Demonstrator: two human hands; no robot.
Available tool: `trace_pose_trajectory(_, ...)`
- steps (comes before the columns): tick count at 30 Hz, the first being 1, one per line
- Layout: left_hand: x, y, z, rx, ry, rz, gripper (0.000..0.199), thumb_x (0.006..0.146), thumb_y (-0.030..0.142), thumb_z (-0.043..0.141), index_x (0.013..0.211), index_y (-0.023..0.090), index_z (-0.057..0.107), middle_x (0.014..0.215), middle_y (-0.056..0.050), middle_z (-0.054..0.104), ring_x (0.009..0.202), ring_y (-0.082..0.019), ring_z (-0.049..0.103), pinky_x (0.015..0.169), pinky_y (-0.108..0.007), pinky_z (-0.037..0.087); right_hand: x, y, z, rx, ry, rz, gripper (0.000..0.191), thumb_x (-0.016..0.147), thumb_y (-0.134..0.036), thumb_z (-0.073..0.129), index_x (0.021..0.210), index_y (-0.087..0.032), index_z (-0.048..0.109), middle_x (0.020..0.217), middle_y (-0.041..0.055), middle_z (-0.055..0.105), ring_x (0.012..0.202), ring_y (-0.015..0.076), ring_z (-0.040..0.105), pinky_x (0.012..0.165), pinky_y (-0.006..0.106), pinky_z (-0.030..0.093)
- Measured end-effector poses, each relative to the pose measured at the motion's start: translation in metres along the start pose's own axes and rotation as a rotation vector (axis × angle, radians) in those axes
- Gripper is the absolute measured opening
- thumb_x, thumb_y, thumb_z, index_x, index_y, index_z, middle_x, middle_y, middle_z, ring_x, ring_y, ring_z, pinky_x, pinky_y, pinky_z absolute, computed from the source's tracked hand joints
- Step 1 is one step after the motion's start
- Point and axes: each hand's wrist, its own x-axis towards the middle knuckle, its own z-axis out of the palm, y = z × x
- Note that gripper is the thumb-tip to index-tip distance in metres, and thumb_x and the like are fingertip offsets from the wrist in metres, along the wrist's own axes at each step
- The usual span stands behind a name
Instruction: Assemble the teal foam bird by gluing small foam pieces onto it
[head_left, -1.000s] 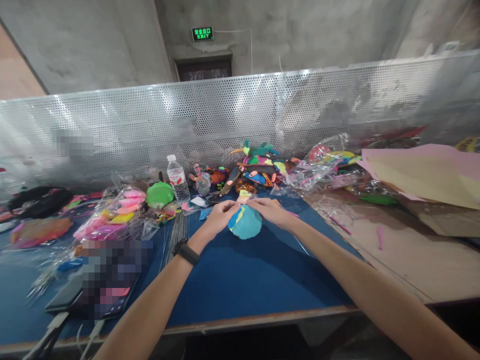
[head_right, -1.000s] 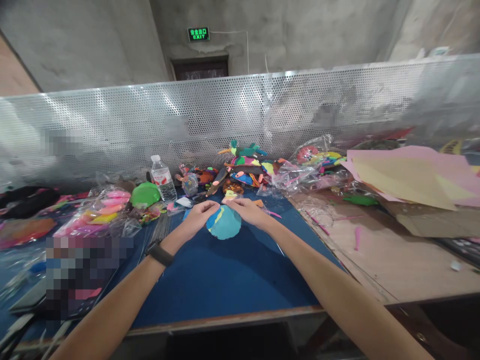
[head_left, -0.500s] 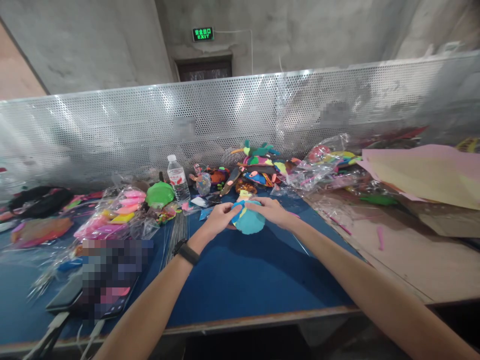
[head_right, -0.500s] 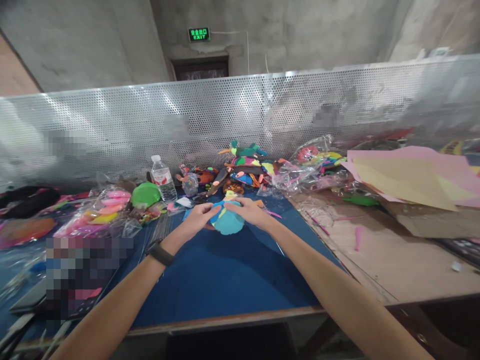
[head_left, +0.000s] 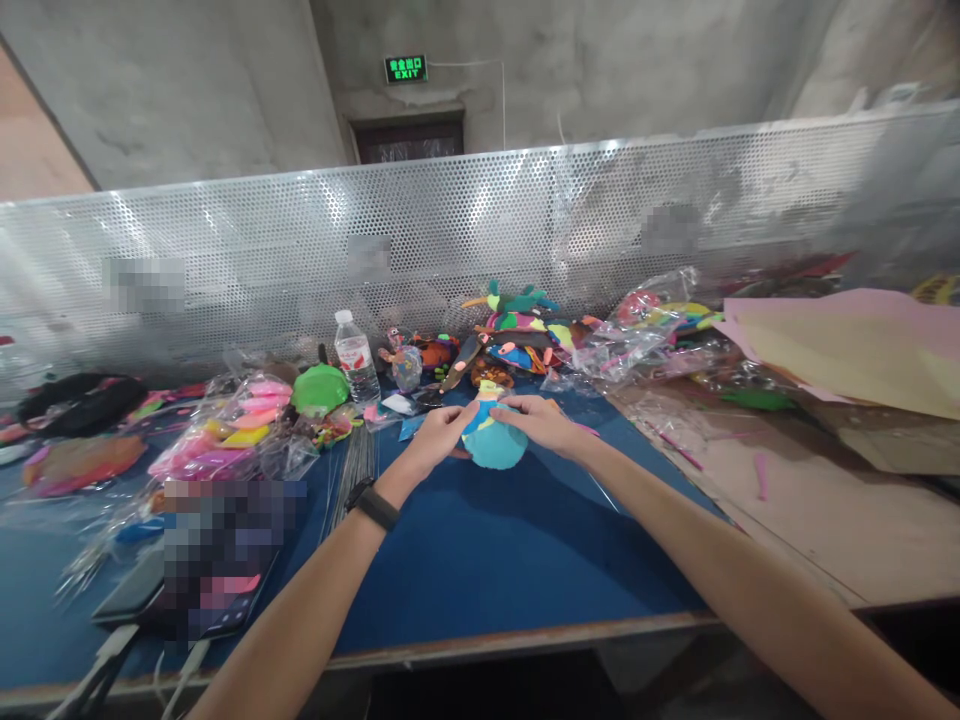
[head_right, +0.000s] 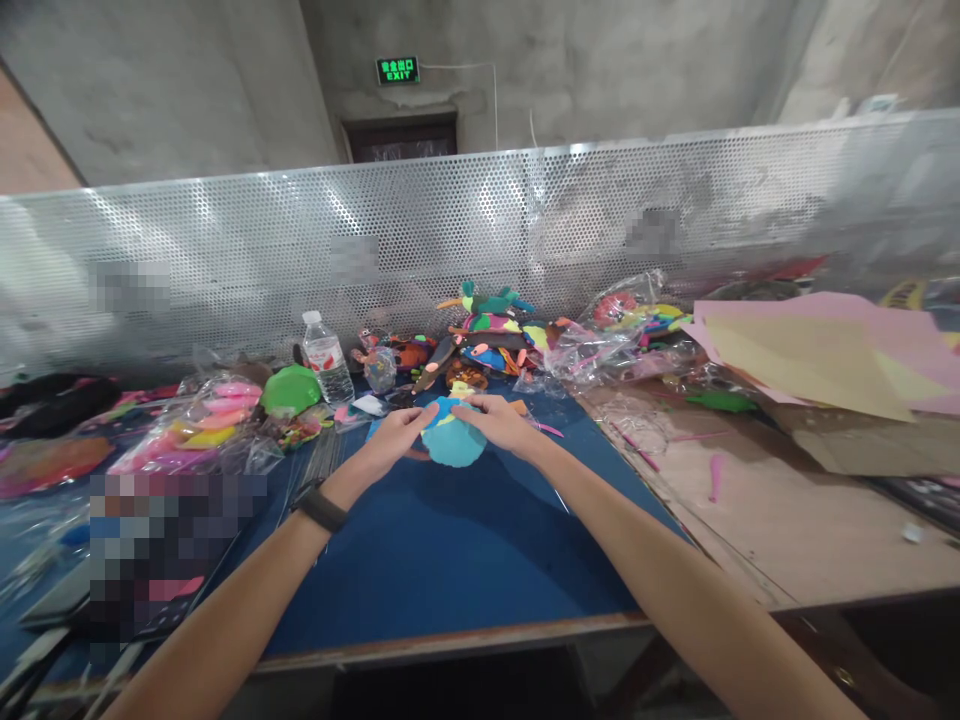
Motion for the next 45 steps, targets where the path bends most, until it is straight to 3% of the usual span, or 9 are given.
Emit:
trace_pose_trajectory(4,0.000,0.001,0.000,0.011,-0.006,0.026,0.045,0.075,0.059,0.064,0.086,0.016,0.066,0.081,-0.005,0.065,0.073,-0.016,0.061,0.059,-0.028,0.053,0.001,0.000,-0.003,0.035,0.055,0.016,0.042,0.073,-0.057,0.067,0.086,-0.017,0.068,0.075,0.0027,0.064,0.065,0.0141,0.054,0.060,0.026,0.043)
trace_pose_trajectory(7,0.002,-0.001,-0.001,0.074,0.043,0.076,0.043,0.076,0.058,0.064,0.079,0.014,0.066,0.070,-0.002,0.061,0.062,-0.013,0.056,0.054,-0.024,0.045,-0.002,0.000,-0.005,0.011,-0.046,0.034,0.039,0.072,-0.055,0.069,0.075,-0.017,0.064,0.065,-0.0013,0.055,0.060,0.0119,0.049,0.056,0.025,0.041)
trace_pose_trajectory(11,0.004,-0.003,-0.002,0.137,0.083,0.147,0.044,0.078,0.056,0.063,0.077,0.012,0.068,0.067,-0.002,0.061,0.058,-0.011,0.049,0.053,-0.022,0.037,-0.004,-0.002,-0.002,0.038,-0.165,0.058,0.036,0.071,-0.053,0.070,0.072,-0.018,0.059,0.066,-0.0034,0.049,0.062,0.0111,0.048,0.060,0.026,0.046)
trace_pose_trajectory(16,0.004,-0.001,-0.002,0.089,0.066,0.147,0.043,0.076,0.055,0.065,0.076,0.012,0.067,0.065,-0.002,0.060,0.057,-0.011,0.047,0.053,-0.022,0.035,-0.004,-0.004,0.001,-0.013,-0.102,-0.024,0.041,0.071,-0.055,0.069,0.063,-0.018,0.053,0.061,-0.0041,0.042,0.057,0.0100,0.043,0.055,0.024,0.044)
trace_pose_trajectory(21,0.004,-0.001,-0.003,0.107,0.109,0.163,0.046,0.073,0.057,0.066,0.064,0.013,0.062,0.059,0.000,0.054,0.053,-0.009,0.043,0.050,-0.021,0.033,-0.005,-0.008,0.002,0.050,-0.049,0.012,0.038,0.072,-0.055,0.068,0.071,-0.018,0.060,0.068,-0.0009,0.052,0.065,0.0130,0.052,0.061,0.027,0.048)
trace_pose_trajectory(29,0.002,0.000,-0.001,0.069,0.030,0.136,0.041,0.072,0.053,0.070,0.086,0.014,0.071,0.078,-0.004,0.068,0.064,-0.013,0.057,0.061,-0.024,0.044,-0.009,-0.012,0.001,-0.021,0.018,-0.002,0.040,0.075,-0.057,0.065,0.074,-0.017,0.067,0.068,0.0011,0.057,0.066,0.0139,0.054,0.061,0.026,0.049)
trace_pose_trajectory(33,0.002,0.000,-0.002,0.110,0.001,0.110,0.039,0.070,0.051,0.072,0.080,0.013,0.070,0.076,-0.004,0.067,0.062,-0.013,0.056,0.060,-0.024,0.043,-0.007,-0.009,0.000,-0.037,0.022,-0.031,0.040,0.076,-0.056,0.065,0.087,-0.018,0.070,0.075,0.0024,0.062,0.068,0.0136,0.056,0.057,0.024,0.047)
trace_pose_trajectory(37,0.002,-0.001,-0.002,0.103,0.016,0.137,0.041,0.072,0.053,0.069,0.083,0.014,0.069,0.074,-0.003,0.065,0.062,-0.013,0.055,0.059,-0.023,0.042,-0.005,-0.007,-0.001,-0.018,0.025,-0.037,0.040,0.074,-0.057,0.066,0.079,-0.017,0.068,0.070,0.0012,0.060,0.065,0.0129,0.055,0.057,0.024,0.047)
trace_pose_trajectory(45,0.003,-0.002,-0.002,0.082,0.026,0.164,0.038,0.075,0.051,0.068,0.081,0.014,0.068,0.076,-0.003,0.065,0.064,-0.012,0.054,0.059,-0.023,0.041,-0.006,-0.008,0.001,0.011,0.017,-0.012,0.036,0.076,-0.053,0.066,0.084,-0.018,0.070,0.075,0.0021,0.063,0.071,0.0146,0.058,0.063,0.026,0.050)
